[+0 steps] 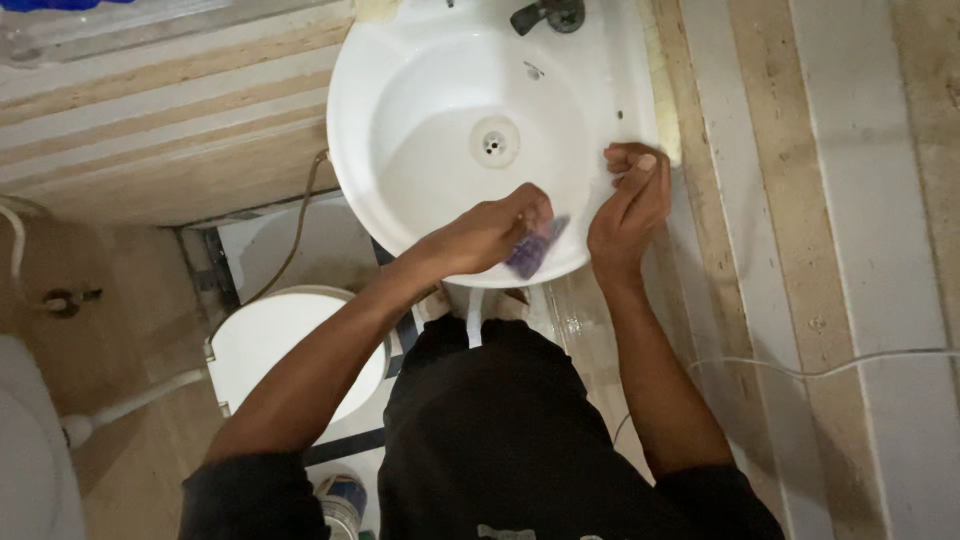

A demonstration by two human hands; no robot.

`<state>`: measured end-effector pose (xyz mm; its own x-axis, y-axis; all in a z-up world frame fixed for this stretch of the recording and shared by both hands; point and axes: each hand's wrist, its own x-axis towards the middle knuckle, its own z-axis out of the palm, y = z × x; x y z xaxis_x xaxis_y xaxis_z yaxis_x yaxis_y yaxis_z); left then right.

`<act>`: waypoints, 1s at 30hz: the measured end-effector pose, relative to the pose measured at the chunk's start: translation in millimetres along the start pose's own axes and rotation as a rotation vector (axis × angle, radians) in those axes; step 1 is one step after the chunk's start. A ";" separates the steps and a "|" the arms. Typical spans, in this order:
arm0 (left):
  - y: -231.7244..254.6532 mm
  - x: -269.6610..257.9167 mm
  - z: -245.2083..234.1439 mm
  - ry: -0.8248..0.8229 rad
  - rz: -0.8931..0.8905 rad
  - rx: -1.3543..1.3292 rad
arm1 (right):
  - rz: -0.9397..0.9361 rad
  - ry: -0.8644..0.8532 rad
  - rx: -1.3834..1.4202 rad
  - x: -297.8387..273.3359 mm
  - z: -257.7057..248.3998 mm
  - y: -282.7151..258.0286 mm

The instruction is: The person scrubs a white bathroom sink with a purple cloth, repeatedly wiping the basin and faucet area. The person rinses the cloth under running water from the tap and continues scrubbing the sink surface.

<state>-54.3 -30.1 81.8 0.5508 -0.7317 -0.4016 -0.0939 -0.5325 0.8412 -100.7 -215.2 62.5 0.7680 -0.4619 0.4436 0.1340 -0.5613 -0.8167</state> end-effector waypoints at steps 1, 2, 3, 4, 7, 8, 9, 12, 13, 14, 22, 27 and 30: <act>0.9 6.1 2.2 -0.014 -0.070 0.020 | -0.007 -0.003 -0.004 -0.2 -0.7 1.1; -0.2 11.1 3.7 -0.028 -0.141 0.040 | -0.007 -0.004 -0.002 -1.5 -1.2 1.9; -2.6 15.5 4.3 -0.004 -0.075 0.095 | -0.010 -0.004 -0.001 -2.2 -0.9 2.5; -5.2 19.4 5.4 0.020 -0.010 0.150 | -0.012 -0.004 0.000 -1.9 -1.0 3.4; -10.2 28.2 4.5 0.033 0.008 0.305 | 0.018 -0.013 0.023 0.7 -0.1 6.4; -9.5 31.0 3.5 0.028 -0.014 0.356 | 0.015 -0.010 0.023 1.5 -0.5 7.1; -8.9 32.9 2.8 -0.023 -0.098 0.388 | 0.013 -0.013 0.025 0.2 -0.3 6.8; -9.4 44.4 -2.3 -0.143 -0.279 0.434 | -0.002 -0.015 0.009 -0.5 -1.0 4.7; -10.5 51.3 -3.7 -0.164 -0.289 0.419 | -0.012 -0.014 0.001 0.7 -1.0 4.3; -12.3 57.8 -4.6 -0.185 -0.299 0.404 | -0.007 -0.016 0.008 1.3 -1.3 3.8; -21.3 91.9 5.4 0.127 -0.363 -0.589 | 0.020 -0.008 0.005 1.0 -1.5 5.8; -53.7 119.6 14.9 0.326 -0.115 -1.131 | 0.026 -0.027 0.018 1.1 -2.5 3.3; -64.3 134.3 20.7 0.462 0.028 -1.244 | 0.031 -0.037 0.008 3.4 -1.5 1.8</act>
<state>8.5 -102.9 -33.7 0.8137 -0.3932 -0.4281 0.5711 0.4032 0.7150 -98.8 -218.9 63.1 0.7944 -0.4532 0.4044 0.1151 -0.5414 -0.8329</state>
